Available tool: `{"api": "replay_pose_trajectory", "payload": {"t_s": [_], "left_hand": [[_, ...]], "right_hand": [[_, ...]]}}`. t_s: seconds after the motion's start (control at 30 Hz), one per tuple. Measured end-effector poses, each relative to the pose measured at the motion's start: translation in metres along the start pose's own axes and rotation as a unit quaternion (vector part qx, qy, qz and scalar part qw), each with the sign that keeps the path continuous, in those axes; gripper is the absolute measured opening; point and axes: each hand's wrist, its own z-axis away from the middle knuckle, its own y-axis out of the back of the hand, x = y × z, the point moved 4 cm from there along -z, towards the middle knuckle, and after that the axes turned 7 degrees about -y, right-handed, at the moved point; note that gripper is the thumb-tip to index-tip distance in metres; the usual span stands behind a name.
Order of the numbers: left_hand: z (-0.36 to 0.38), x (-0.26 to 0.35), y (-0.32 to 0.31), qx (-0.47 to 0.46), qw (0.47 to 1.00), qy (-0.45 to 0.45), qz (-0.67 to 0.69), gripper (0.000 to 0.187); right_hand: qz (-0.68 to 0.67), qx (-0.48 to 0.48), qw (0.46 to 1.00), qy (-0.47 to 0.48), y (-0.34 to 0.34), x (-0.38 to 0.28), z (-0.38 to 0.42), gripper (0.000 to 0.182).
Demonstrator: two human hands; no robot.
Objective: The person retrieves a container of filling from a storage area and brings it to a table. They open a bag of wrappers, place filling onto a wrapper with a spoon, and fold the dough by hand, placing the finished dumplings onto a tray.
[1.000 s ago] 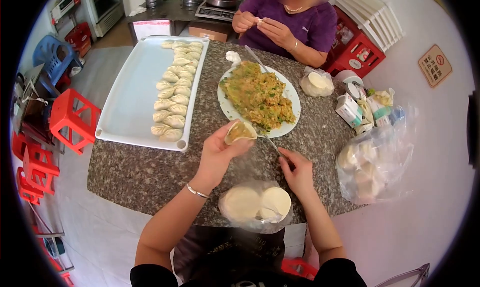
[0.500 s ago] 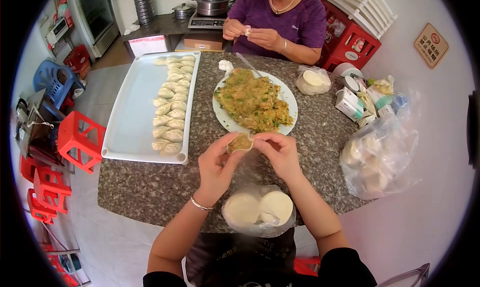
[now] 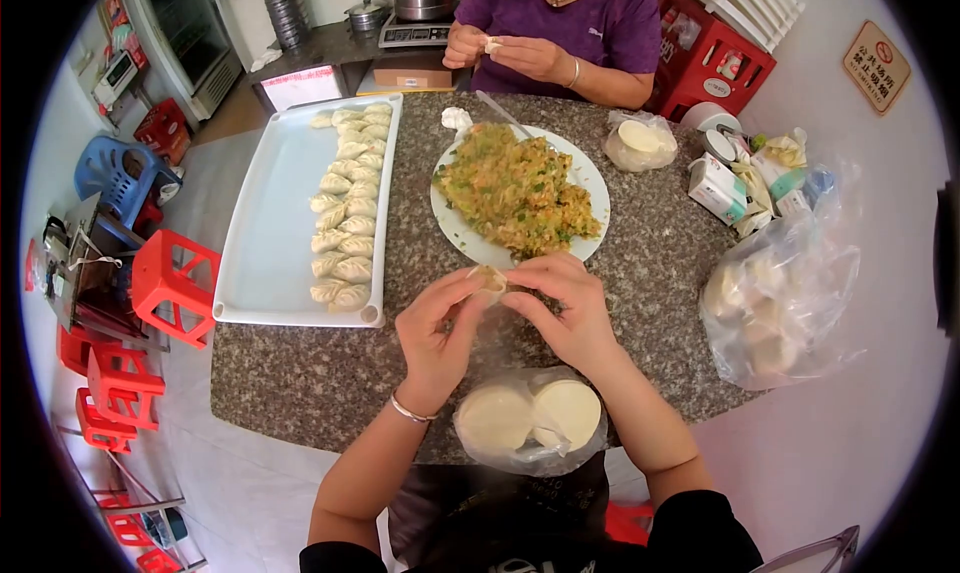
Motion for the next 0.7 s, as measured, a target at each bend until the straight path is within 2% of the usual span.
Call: {"api": "replay_pose_trajectory", "payload": {"t_s": [0.07, 0.17, 0.23, 0.27, 0.33, 0.37, 0.43, 0.57, 0.63, 0.7], "left_hand": [[0.001, 0.0, -0.002, -0.025, 0.999, 0.013, -0.044, 0.018], [-0.001, 0.002, -0.006, -0.04, 0.999, 0.015, -0.028, 0.018], [0.0, 0.002, -0.006, -0.053, 0.998, 0.012, -0.02, 0.018], [0.0, 0.002, -0.007, -0.065, 0.998, 0.006, -0.013, 0.018], [0.0, 0.002, -0.008, -0.072, 0.997, 0.008, 0.01, 0.018], [0.0, 0.003, -0.009, -0.077, 0.997, 0.008, 0.032, 0.017], [0.002, -0.001, -0.008, -0.092, 0.995, 0.013, 0.037, 0.016], [0.004, -0.003, -0.007, -0.089, 0.996, 0.024, 0.006, 0.015], [0.004, -0.004, -0.005, -0.086, 0.995, 0.043, -0.004, 0.015], [0.005, -0.007, -0.004, -0.081, 0.995, 0.062, -0.013, 0.014]], "right_hand": [[0.011, 0.011, 1.0, 0.003, 0.002, 0.001, 0.003, 0.012], [-0.006, 0.006, 1.0, -0.028, 0.005, 0.007, 0.006, 0.011], [-0.111, -0.033, 0.984, -0.138, 0.003, 0.015, 0.007, 0.009], [-0.112, -0.032, 0.983, -0.14, 0.005, 0.017, 0.007, 0.009], [-0.23, -0.089, 0.942, -0.228, 0.003, 0.025, 0.007, 0.008], [-0.23, -0.089, 0.942, -0.229, 0.003, 0.024, 0.007, 0.008], [-0.159, -0.062, 0.974, -0.151, 0.005, 0.013, 0.004, 0.007], [-0.117, -0.048, 0.98, -0.152, 0.001, 0.014, 0.009, 0.008], [-0.055, -0.025, 0.996, -0.062, 0.0, 0.012, 0.009, 0.008], [-0.051, -0.037, 0.996, -0.066, 0.001, 0.009, 0.008, 0.008]]}}
